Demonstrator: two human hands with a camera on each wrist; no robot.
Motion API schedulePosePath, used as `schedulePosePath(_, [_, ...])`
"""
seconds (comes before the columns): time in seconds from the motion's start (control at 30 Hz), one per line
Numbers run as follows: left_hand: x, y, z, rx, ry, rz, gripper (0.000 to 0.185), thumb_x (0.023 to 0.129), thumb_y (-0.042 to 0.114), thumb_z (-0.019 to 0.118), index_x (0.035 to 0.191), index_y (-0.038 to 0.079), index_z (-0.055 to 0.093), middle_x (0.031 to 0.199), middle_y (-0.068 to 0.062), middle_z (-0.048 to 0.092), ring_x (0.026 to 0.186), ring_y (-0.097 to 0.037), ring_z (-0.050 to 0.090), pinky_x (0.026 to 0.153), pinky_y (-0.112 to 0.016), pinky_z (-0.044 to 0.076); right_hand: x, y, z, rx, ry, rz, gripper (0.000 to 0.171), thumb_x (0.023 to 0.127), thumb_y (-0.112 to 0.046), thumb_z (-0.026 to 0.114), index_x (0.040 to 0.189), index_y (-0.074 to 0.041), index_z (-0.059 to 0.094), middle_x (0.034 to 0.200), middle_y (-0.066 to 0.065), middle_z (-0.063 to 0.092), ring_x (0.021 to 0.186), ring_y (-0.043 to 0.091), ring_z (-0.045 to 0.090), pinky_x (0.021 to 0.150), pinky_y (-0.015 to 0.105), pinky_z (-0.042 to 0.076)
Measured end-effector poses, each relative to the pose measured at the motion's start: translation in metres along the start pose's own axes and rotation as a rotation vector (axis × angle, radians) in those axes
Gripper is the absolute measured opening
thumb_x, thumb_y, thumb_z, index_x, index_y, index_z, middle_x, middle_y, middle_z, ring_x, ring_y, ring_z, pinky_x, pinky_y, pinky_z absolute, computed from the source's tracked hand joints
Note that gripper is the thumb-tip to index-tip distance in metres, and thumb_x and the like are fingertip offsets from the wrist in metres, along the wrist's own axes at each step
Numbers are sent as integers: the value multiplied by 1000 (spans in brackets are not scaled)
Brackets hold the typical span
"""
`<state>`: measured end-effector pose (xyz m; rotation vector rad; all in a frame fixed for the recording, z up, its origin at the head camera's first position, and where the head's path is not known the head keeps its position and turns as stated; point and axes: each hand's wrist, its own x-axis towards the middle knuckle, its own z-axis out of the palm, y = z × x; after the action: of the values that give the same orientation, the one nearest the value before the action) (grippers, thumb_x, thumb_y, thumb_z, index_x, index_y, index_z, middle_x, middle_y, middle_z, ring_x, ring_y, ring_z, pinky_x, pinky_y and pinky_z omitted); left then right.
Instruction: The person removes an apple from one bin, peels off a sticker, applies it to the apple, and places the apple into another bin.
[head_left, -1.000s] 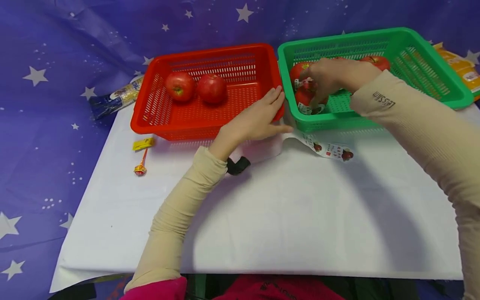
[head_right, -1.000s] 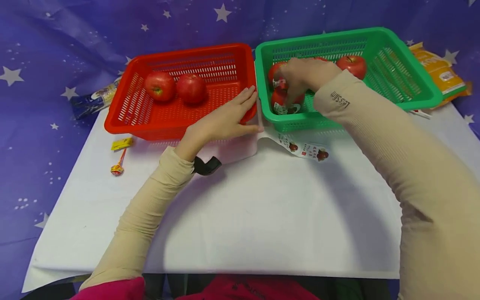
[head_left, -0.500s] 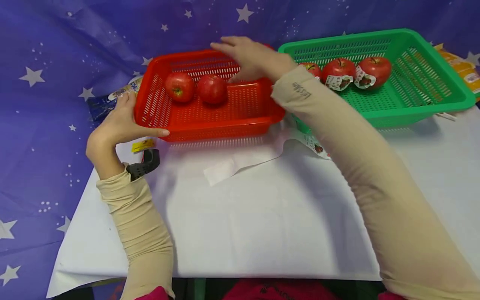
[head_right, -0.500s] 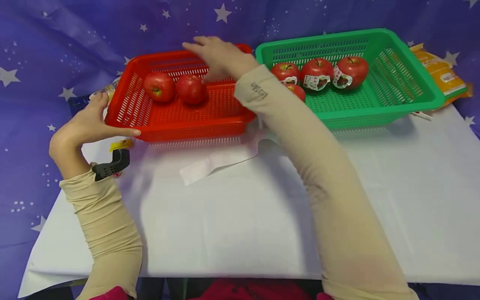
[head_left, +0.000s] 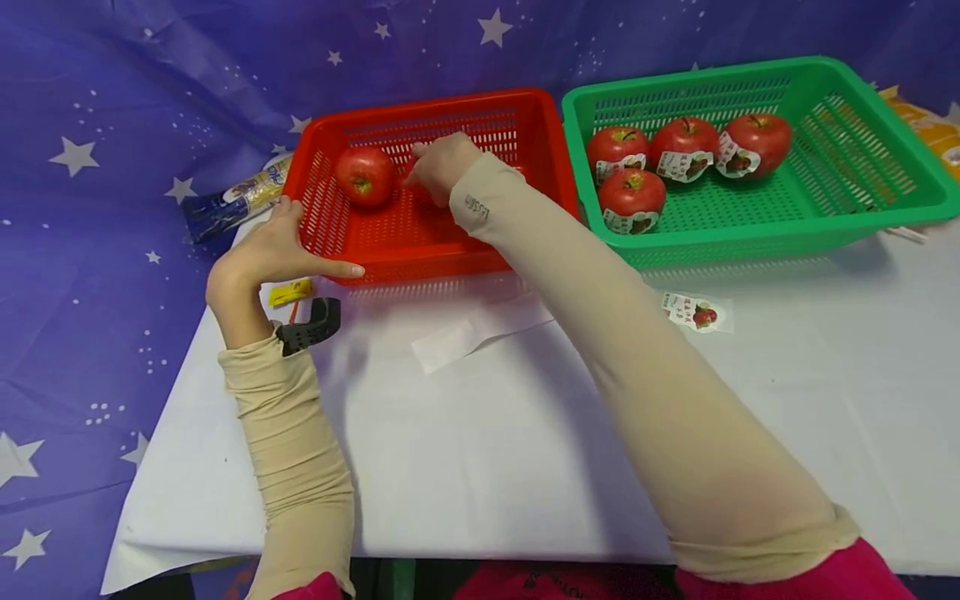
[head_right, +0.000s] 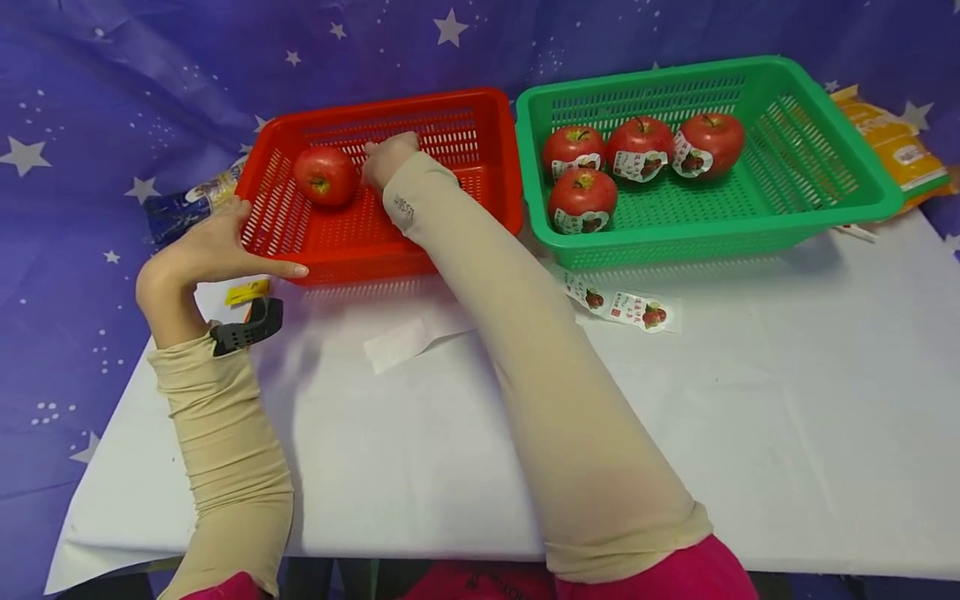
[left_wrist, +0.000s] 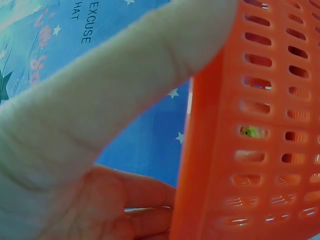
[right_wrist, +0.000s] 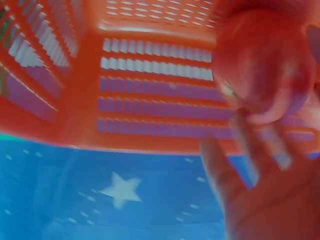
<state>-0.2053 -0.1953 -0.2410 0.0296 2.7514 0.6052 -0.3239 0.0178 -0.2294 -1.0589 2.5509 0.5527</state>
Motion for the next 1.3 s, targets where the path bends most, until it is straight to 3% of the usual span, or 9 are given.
schedulePosePath(0.1, [-2,-2,-1,-12,0,5,123,74,60,72,152,-2,0,156,-28,13,140,-46,21,109,-65,24,-5,12,13,65,43,138,66,96,-21,47,154,-27,17,150,22,26,127,38,45,101,50,43])
schedulePosePath(0.2, [-4,-4,-2,-18,16,7,119,75,58,72,153,-1,5,152,-27,23,137,-44,25,107,-64,28,-10,26,25,153,35,268,81,95,-38,52,154,-16,2,145,26,32,124,39,50,100,52,45])
schedulePosePath(0.3, [-7,-4,-3,-19,41,15,115,75,58,73,152,-2,11,142,-26,36,128,-41,33,102,-63,34,-16,36,34,253,20,327,92,93,-44,55,153,-8,-5,149,25,31,128,41,47,102,52,44])
schedulePosePath(0.43, [-8,-2,-2,-19,53,11,111,75,59,72,149,-3,19,136,-25,40,123,-40,37,98,-61,37,-21,41,37,346,21,323,87,90,-33,57,152,-3,4,152,23,28,132,41,41,103,48,44])
schedulePosePath(0.63, [-7,-1,1,-21,76,19,100,74,58,73,141,-4,32,127,-23,45,114,-37,42,91,-56,42,-28,37,32,329,-18,272,83,85,-25,58,150,1,14,148,21,35,128,32,47,103,44,45])
schedulePosePath(0.8, [-4,-3,2,-15,80,17,103,74,59,73,144,-3,30,131,-24,44,117,-39,41,93,-59,41,-44,31,19,431,-27,192,86,89,-32,59,153,-4,8,154,18,27,135,31,38,109,46,37])
schedulePosePath(0.93, [-4,-6,2,-23,67,6,108,74,61,72,148,-2,24,135,-25,42,121,-41,38,95,-61,39,-71,25,9,444,90,112,81,89,-42,63,147,-6,19,144,19,38,130,34,43,107,47,38])
schedulePosePath(1.07, [-5,-8,1,-39,71,-1,103,74,60,72,145,-1,28,132,-24,44,118,-39,41,92,-58,42,-113,12,12,435,287,43,65,88,-42,66,131,-6,34,126,17,50,116,32,50,98,45,44])
schedulePosePath(1.3, [-7,-8,-2,-30,67,-20,101,74,61,72,140,-3,31,128,-24,46,114,-38,43,90,-57,42,-184,-16,59,541,608,-105,54,82,-37,75,115,-4,46,111,14,56,103,27,55,91,43,49])
